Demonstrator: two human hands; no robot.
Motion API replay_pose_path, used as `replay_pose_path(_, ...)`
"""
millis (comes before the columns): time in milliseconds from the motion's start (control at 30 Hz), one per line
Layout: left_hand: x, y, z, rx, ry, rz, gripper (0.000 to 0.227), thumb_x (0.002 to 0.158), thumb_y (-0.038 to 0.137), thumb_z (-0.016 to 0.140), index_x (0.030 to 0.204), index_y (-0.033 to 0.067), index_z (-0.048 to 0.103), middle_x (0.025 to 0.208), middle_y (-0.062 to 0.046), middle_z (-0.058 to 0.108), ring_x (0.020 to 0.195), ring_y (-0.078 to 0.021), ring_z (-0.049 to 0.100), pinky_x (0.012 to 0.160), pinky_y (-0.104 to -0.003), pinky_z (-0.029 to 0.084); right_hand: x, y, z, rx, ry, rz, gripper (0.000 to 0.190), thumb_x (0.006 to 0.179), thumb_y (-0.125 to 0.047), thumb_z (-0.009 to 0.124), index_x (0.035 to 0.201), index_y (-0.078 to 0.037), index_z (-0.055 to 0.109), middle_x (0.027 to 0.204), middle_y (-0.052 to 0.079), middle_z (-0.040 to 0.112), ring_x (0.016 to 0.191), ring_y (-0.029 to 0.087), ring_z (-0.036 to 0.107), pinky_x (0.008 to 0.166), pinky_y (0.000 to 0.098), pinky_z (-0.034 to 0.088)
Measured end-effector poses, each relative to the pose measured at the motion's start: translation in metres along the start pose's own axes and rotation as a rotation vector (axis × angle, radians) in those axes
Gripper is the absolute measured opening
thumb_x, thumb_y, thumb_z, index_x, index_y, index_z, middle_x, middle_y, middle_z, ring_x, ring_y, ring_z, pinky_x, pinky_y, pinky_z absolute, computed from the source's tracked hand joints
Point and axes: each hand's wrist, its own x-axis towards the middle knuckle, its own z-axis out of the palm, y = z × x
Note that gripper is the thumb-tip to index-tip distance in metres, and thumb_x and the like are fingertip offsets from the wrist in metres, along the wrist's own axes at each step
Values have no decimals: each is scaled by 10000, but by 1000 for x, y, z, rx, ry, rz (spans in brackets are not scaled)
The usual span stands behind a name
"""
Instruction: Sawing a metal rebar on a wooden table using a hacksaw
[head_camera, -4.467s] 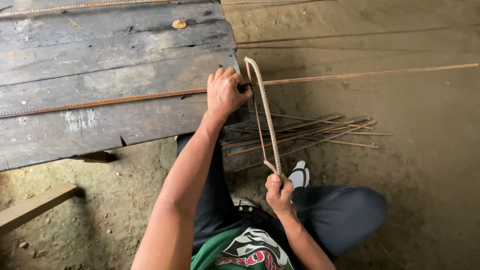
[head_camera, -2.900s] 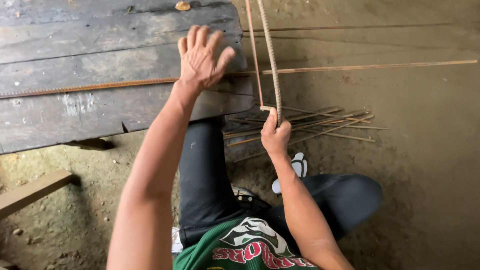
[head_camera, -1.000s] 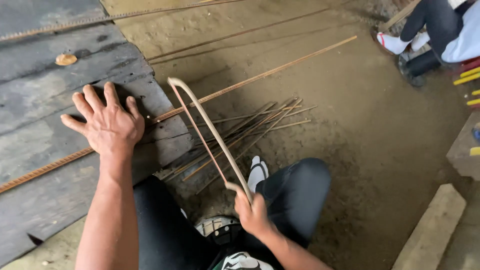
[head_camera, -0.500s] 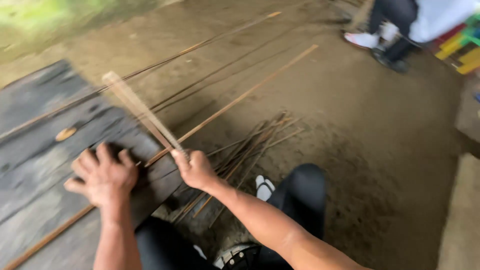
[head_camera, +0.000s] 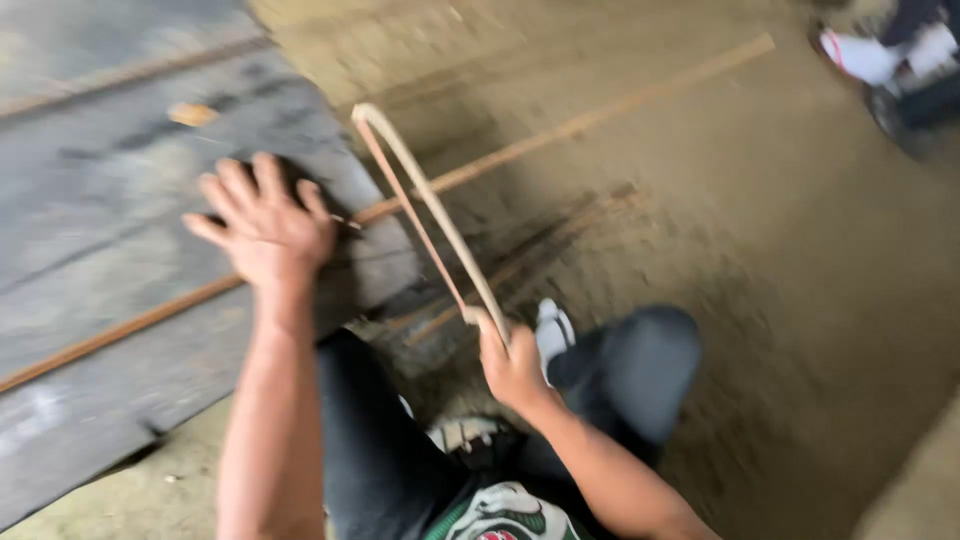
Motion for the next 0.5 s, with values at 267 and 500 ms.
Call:
replay_pose_path(267, 11, 1, 8, -68, -333, -202, 560, 963, 567, 477, 1448, 289, 490, 1547, -91, 422, 1495, -318, 266, 1122, -701, 182, 100, -29, 54, 198, -72, -134, 389, 1057, -355, 557, 880, -88, 779, 550, 36, 584, 475, 141, 498, 513, 341, 449)
replay_pose_path(500, 5, 5, -1, -105, -255, -156, 560, 993, 501, 534, 1477, 219, 524, 1554, -170, 453, 1493, -375, 286, 1117, -716, 148, -61, 71, -23, 318, -43, -3, 534, 1053, -195, 506, 528, -137, 429, 418, -12, 399, 360, 72, 378, 384, 244, 355)
